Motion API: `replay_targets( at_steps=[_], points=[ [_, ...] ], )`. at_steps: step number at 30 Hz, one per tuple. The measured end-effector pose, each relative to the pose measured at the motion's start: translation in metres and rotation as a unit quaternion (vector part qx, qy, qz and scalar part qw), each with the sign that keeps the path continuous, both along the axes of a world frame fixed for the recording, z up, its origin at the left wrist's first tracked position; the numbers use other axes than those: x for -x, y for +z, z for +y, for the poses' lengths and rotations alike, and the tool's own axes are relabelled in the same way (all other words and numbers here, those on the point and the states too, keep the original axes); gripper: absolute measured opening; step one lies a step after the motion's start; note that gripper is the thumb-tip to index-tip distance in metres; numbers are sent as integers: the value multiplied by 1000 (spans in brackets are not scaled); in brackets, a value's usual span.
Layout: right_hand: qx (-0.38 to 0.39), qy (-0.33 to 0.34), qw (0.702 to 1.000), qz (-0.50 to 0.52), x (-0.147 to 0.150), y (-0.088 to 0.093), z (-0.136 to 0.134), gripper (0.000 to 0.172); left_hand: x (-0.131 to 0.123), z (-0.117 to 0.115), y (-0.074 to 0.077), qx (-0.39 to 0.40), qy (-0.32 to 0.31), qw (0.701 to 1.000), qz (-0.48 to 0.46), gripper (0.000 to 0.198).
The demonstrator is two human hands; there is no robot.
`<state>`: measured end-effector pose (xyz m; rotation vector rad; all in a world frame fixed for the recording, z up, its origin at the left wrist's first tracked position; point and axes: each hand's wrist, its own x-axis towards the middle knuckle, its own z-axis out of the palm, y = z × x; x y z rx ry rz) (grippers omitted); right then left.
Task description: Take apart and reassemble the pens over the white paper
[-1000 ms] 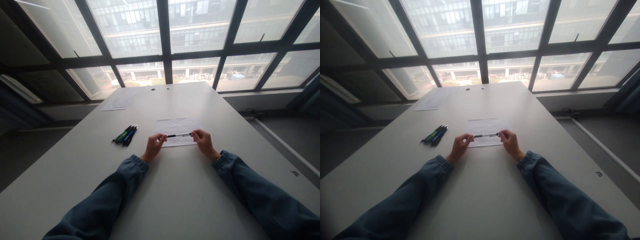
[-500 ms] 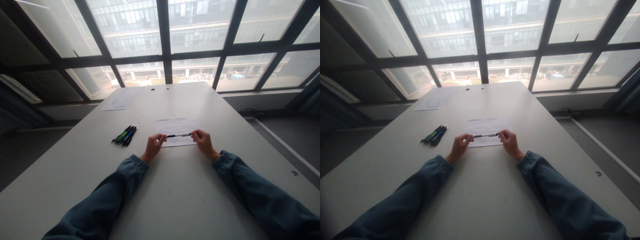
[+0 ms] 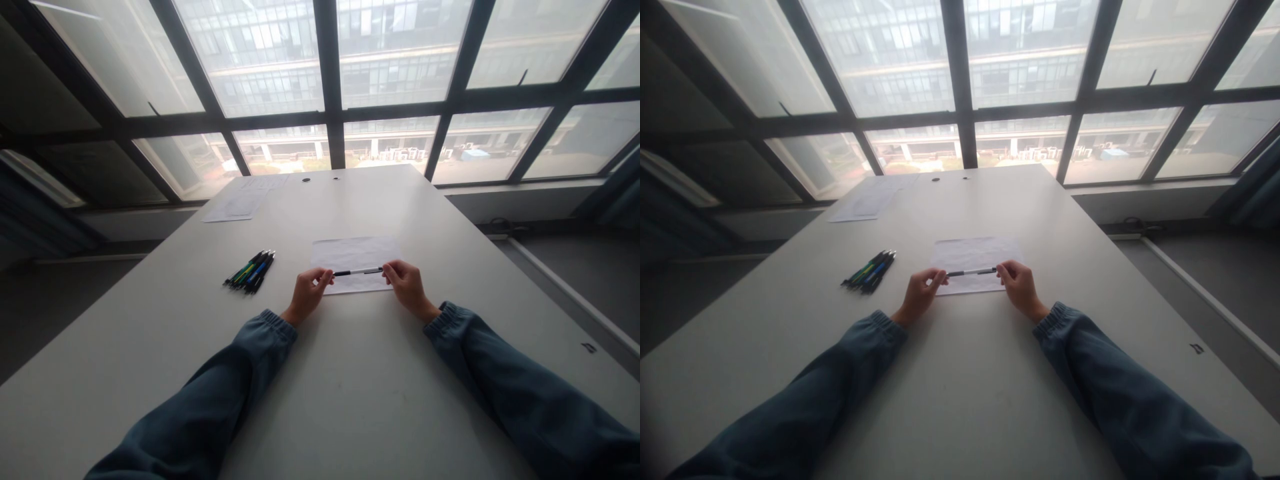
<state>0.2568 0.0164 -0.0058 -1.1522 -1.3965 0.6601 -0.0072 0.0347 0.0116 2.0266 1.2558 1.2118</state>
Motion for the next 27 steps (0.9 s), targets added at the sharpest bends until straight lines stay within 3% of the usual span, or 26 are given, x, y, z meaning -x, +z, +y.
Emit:
replay_targets(
  at_steps=[12,27],
  points=[
    [4,-1,1000,1,2,7,-3,38,-1,-1,1,-6,0,1000,-3,42],
    [4,1,1000,-5,1,4,-2,39,0,-1,1,-4,0,1000,0,42]
  ],
)
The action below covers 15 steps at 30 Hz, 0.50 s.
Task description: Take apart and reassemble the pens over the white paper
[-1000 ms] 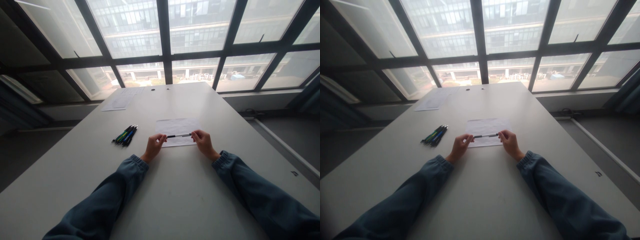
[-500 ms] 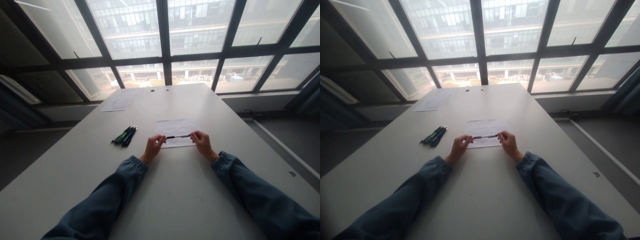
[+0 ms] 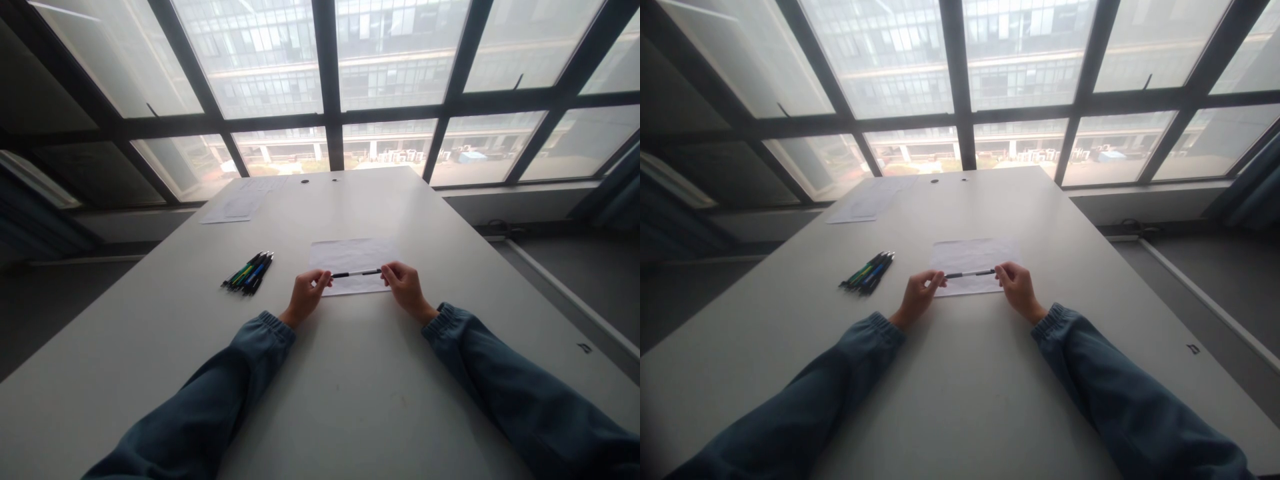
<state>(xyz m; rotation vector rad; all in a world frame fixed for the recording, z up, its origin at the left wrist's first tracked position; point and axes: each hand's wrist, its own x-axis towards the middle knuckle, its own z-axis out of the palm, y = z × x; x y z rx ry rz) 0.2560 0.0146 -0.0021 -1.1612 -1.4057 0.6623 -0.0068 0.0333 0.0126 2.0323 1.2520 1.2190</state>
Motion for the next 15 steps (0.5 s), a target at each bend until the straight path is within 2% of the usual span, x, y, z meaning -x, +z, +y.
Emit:
replay_targets(
  at_steps=[15],
  points=[
    [4,1,1000,-9,0,-1,0,44,0,0,0,-3,10,1000,26,52]
  ],
)
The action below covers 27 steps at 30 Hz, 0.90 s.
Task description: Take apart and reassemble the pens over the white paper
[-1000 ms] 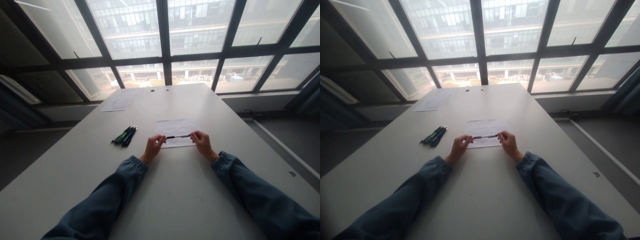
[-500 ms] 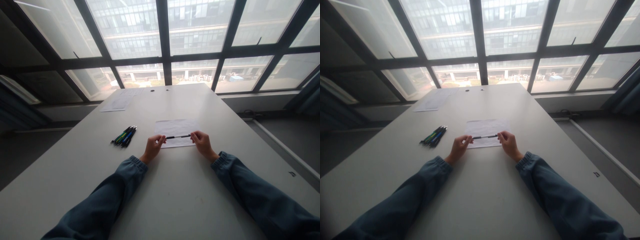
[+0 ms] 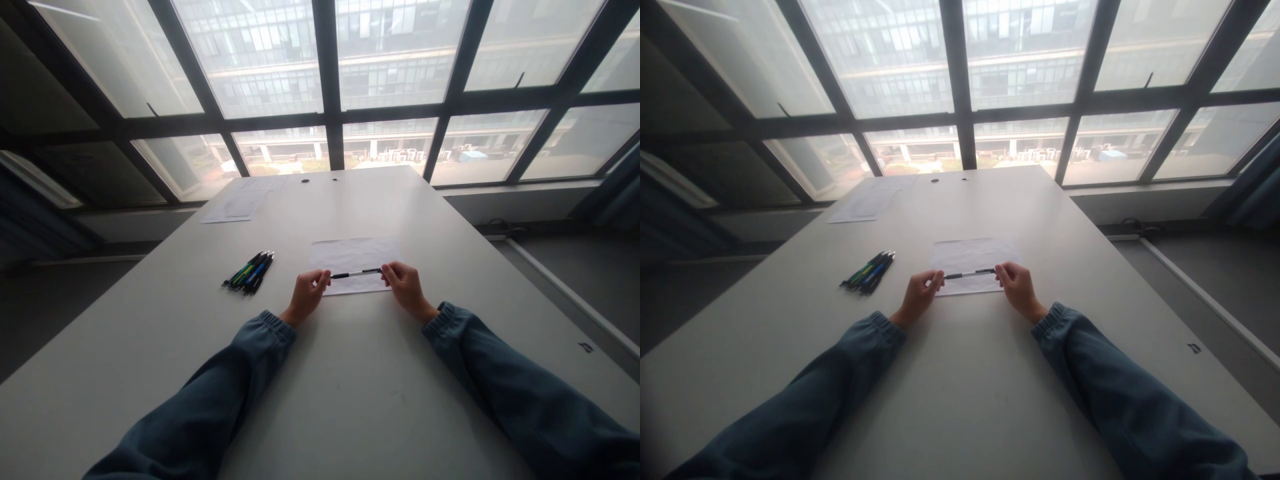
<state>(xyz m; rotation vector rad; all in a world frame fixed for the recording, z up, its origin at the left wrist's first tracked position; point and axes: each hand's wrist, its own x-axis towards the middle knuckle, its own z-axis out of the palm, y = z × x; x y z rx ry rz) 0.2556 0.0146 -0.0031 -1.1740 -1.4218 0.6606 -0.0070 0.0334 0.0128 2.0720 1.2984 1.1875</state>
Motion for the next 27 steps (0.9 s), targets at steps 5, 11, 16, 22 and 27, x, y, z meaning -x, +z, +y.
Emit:
replay_targets(
  at_steps=[5,11,16,22,27],
  points=[
    [-1,4,1000,-1,0,-1,0,44,1,0,-1,-2,-7,1000,11,55],
    [-1,4,1000,-1,-1,-1,0,44,1,0,-2,-1,-12,1000,11,58],
    [1,3,1000,13,-1,-4,3,44,1,-1,1,-4,-24,1000,3,52],
    [4,45,995,90,3,-7,5,31,-1,-1,2,-45,-24,998,-44,23],
    [21,63,990,126,6,-3,3,34,-2,-2,2,-57,-28,997,-47,16]
  ],
)
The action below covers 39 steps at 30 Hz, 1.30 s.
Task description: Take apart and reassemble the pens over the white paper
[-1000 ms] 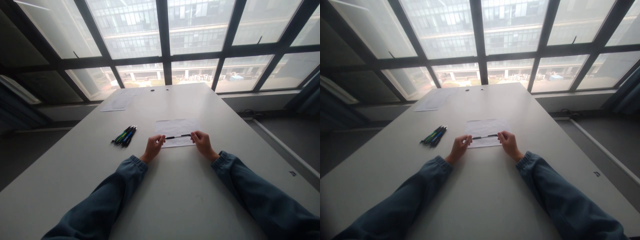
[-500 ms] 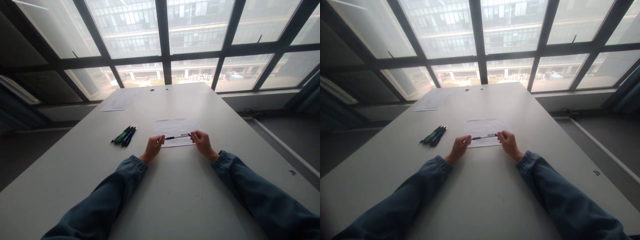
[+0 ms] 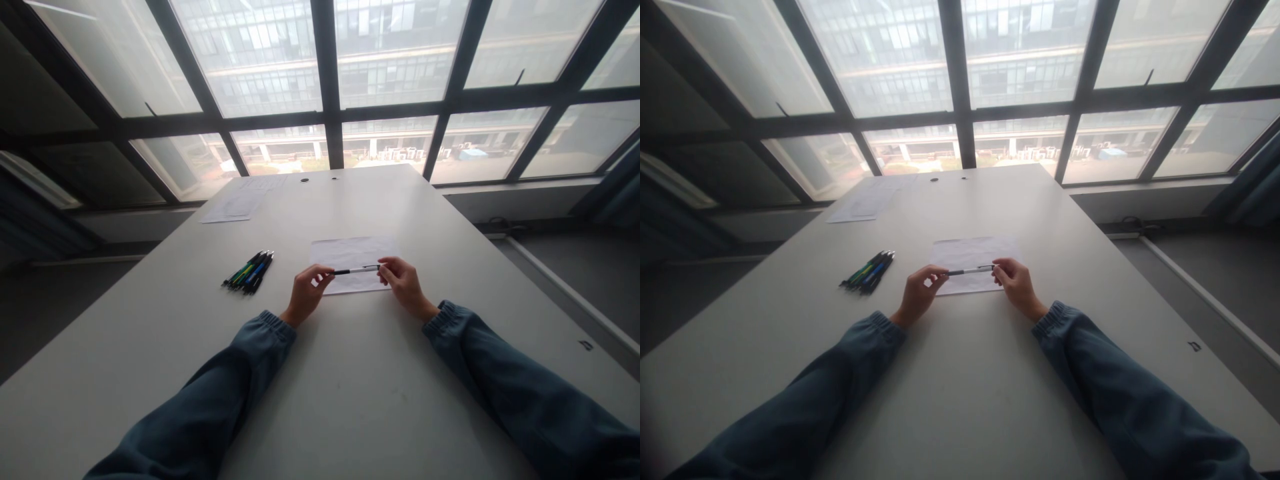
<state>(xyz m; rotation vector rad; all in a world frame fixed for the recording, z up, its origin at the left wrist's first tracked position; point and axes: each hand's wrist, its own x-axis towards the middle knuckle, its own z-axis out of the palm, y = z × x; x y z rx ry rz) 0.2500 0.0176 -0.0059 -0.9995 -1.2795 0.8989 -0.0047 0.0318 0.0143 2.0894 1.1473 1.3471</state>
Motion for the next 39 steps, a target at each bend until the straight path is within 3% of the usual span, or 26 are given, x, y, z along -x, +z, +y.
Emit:
replay_targets(
  at_steps=[18,34,39],
  points=[
    [54,48,995,68,-2,2,-2,31,2,1,-5,-5,21,999,37,14],
    [43,51,996,53,-3,3,-3,33,7,-1,-2,-42,-36,991,123,19],
    [45,59,996,50,-2,5,-4,33,6,-2,-2,-30,-27,992,116,23]
  ],
)
